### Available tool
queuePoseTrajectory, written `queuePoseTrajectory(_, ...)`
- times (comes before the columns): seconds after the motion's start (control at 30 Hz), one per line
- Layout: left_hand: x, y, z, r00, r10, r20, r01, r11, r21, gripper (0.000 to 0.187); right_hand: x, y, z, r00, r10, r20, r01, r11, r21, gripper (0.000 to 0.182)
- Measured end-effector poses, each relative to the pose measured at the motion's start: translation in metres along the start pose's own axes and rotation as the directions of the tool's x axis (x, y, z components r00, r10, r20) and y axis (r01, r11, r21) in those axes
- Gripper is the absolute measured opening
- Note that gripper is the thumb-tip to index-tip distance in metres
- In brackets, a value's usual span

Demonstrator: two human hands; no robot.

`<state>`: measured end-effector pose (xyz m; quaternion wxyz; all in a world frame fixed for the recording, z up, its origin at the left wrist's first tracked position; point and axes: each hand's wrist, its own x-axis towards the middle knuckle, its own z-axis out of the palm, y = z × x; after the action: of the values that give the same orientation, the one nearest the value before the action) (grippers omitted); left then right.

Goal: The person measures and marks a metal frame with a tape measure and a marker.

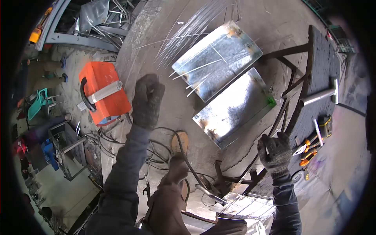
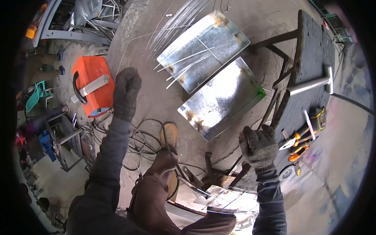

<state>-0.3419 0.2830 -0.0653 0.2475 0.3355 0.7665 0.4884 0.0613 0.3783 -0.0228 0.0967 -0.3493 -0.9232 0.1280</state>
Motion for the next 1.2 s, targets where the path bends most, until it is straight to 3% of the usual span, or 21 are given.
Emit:
queuePoseTrajectory(0.1,0.127,-0.024,0.019,0.988,0.105,-0.113,-0.09,0.987,0.131,0.04,0.009,-0.002,-0.004,0.993,0.016,0.116,-0.011,0.999,-0.044,0.019)
queuePoseTrajectory(0.17,0.206,-0.074,0.02,0.969,0.247,-0.022,-0.207,0.855,0.476,0.043,0.013,-0.004,-0.002,0.982,0.033,0.188,-0.021,0.998,-0.066,0.017)
queuePoseTrajectory(0.2,0.234,-0.091,0.027,0.973,0.232,-0.021,-0.195,0.859,0.474,0.043,0.014,-0.005,-0.002,0.973,0.047,0.224,-0.03,0.997,-0.078,0.016)
queuePoseTrajectory(0.27,0.27,-0.119,0.035,0.979,-0.165,0.12,0.035,0.714,0.699,0.038,0.018,-0.005,-0.001,0.963,0.043,0.267,-0.017,0.995,-0.101,0.017)
queuePoseTrajectory(0.3,0.274,-0.132,0.035,0.976,-0.183,0.119,0.048,0.711,0.701,0.038,0.02,-0.006,0.001,0.958,0.045,0.284,-0.011,0.992,-0.123,0.016)
queuePoseTrajectory(0.37,0.279,-0.144,0.047,0.957,-0.199,0.21,-0.102,0.447,0.889,0.033,0.025,-0.007,0.0,0.932,0.061,0.358,-0.013,0.991,-0.134,0.015)
queuePoseTrajectory(0.4,0.282,-0.149,0.054,0.953,-0.207,0.219,-0.106,0.452,0.886,0.033,0.027,-0.009,-0.001,0.924,0.073,0.375,-0.02,0.989,-0.144,0.016)
queuePoseTrajectory(0.47,0.282,-0.156,0.061,0.897,-0.346,0.276,-0.229,0.17,0.958,0.032,0.029,-0.009,0.001,0.914,0.09,0.396,-0.034,0.989,-0.147,0.017)
queuePoseTrajectory(0.6,0.308,-0.22,0.074,0.821,-0.517,0.242,-0.088,0.304,0.949,0.036,0.032,-0.008,0.004,0.892,0.073,0.446,0.015,0.982,-0.189,0.016)
queuePoseTrajectory(0.67,0.311,-0.238,0.075,0.937,-0.19,0.293,-0.147,0.548,0.823,0.038,0.03,-0.006,0.006,0.883,0.074,0.464,0.018,0.981,-0.191,0.016)
queuePoseTrajectory(0.7,0.312,-0.247,0.078,0.962,-0.212,0.172,-0.024,0.563,0.826,0.039,0.029,-0.006,0.006,0.877,0.071,0.475,0.026,0.98,-0.196,0.016)
queuePoseTrajectory(0.8,0.317,-0.27,0.083,0.945,-0.292,0.149,0.008,0.475,0.88,0.037,0.023,-0.002,0.005,0.857,0.078,0.51,0.033,0.978,-0.205,0.017)
queuePoseTrajectory(0.9,0.3,-0.274,0.077,0.921,-0.375,0.107,0.101,0.494,0.864,0.036,0.022,-0.001,0.005,0.86,0.062,0.506,0.04,0.981,-0.188,0.02)
queuePoseTrajectory(0.93,0.293,-0.282,0.071,0.917,-0.383,0.109,0.098,0.483,0.87,0.036,0.021,0.0,0.006,0.865,0.046,0.499,0.056,0.981,-0.187,0.021)
queuePoseTrajectory(1.0,0.28,-0.303,0.061,0.962,-0.209,0.175,-0.004,0.632,0.775,0.033,0.018,0.001,0.006,0.859,0.062,0.509,0.03,0.985,-0.171,0.022)
queuePoseTrajectory(1.1,0.275,-0.302,0.062,0.973,-0.164,0.161,-0.052,0.525,0.849,0.029,0.019,0.001,0.007,0.857,0.025,0.515,0.087,0.977,-0.192,0.023)
queuePoseTrajectory(1.2,0.277,-0.298,0.059,0.961,-0.238,0.138,0.03,0.589,0.808,0.027,0.021,0.002,0.006,0.849,0.041,0.527,0.05,0.986,-0.156,0.018)
